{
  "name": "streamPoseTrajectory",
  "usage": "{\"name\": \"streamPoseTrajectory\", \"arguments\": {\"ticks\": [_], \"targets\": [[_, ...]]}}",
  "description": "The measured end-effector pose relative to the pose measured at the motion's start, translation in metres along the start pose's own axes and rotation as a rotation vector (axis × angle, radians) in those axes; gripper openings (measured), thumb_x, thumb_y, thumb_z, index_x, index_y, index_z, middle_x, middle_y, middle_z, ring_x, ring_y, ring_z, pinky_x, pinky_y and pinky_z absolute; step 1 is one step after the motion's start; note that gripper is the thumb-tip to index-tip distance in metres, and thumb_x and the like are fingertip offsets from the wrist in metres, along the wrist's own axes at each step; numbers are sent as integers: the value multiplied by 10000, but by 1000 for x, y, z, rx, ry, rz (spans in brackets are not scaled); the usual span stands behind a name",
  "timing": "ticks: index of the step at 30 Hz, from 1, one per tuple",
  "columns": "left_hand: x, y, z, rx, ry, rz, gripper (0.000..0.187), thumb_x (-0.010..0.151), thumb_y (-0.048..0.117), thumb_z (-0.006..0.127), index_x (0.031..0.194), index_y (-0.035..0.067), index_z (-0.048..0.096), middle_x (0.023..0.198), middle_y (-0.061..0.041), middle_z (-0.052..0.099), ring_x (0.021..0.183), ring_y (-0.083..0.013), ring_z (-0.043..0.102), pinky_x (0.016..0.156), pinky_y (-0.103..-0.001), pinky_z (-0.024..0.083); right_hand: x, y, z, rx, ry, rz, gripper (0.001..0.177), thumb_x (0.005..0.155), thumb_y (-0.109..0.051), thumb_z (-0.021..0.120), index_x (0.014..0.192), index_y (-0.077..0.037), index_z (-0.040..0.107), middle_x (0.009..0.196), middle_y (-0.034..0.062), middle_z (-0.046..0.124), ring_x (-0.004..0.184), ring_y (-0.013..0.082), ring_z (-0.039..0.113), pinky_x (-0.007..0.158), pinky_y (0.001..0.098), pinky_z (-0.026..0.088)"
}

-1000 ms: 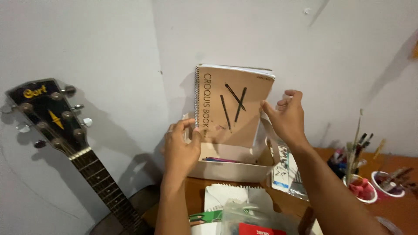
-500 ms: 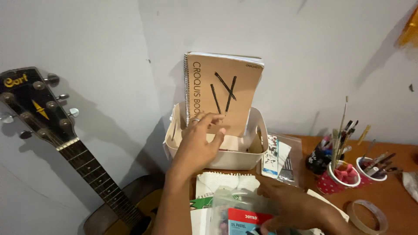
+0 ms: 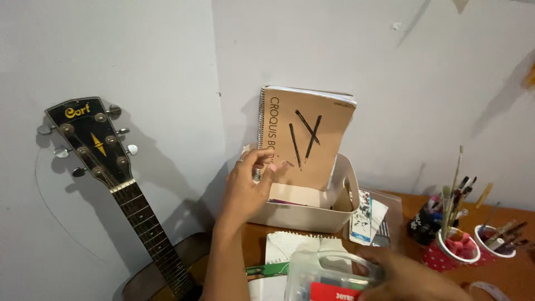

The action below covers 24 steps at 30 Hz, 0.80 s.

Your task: Organizing various art supplies including notebooks, colored pencils, and brushes on a desk.

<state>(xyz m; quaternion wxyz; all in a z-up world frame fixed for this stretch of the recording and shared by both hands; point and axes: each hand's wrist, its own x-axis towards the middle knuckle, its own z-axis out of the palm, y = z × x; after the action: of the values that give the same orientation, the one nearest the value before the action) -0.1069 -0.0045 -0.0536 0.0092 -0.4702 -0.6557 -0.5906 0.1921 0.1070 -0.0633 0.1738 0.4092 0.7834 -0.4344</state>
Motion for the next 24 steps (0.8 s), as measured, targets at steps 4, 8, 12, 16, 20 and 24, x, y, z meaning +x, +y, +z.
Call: {"name": "streamPoseTrajectory", "arguments": {"ticks": [4, 8, 12, 16, 20, 24], "targets": [[0, -6, -3, -81, 8, -21, 335, 895, 168, 695, 1219, 85, 683, 1115, -109, 724, 996, -233, 722, 889, -363, 557, 14, 54, -16, 85, 174, -164, 1020, 647, -166, 1024, 1491, -30, 467, 1372, 126, 628, 1259, 238, 629, 1103, 345, 503], [4, -16, -4, -133, 81, 6, 278, 953, 143, 639, 1218, 68, 678, 1065, -109, 734, 989, -214, 720, 882, -355, 561, -11, 8, -58, 249, 337, 16, 1033, 592, -185, 1038, 1453, -33, 488, 1328, 190, 641, 1267, 284, 616, 1087, 441, 527], [7, -24, -12, -358, 315, -84, 202, 1019, 115, 556, 1181, 39, 648, 969, -68, 717, 923, -168, 679, 846, -321, 554, -25, -51, -94, 3, 717, -120, 874, 580, -260, 987, 1306, -54, 545, 1160, 172, 686, 1053, 312, 729, 868, 457, 618], [9, -44, -13, -594, 578, -88, 159, 1017, 46, 511, 1105, -4, 634, 893, -61, 656, 865, -145, 603, 840, -298, 518, -26, -120, -96, -201, 1026, -358, 484, 705, -280, 893, 1043, -54, 631, 986, 159, 717, 798, 278, 815, 663, 404, 627], [9, -40, -16, -591, 631, -111, 151, 997, 20, 494, 1062, 0, 629, 870, -54, 639, 837, -139, 583, 823, -285, 502, 24, -144, -100, -178, 1000, -432, 500, 711, -299, 902, 1044, -58, 617, 1008, 171, 765, 866, 271, 764, 689, 419, 619], [11, -34, -14, -559, 592, -162, 153, 977, 0, 491, 1011, 2, 640, 861, -51, 643, 824, -135, 582, 805, -286, 505, 77, -145, -107, -237, 830, -472, 548, 701, -289, 911, 1121, -74, 633, 1017, 172, 772, 908, 288, 771, 775, 417, 621]]}}
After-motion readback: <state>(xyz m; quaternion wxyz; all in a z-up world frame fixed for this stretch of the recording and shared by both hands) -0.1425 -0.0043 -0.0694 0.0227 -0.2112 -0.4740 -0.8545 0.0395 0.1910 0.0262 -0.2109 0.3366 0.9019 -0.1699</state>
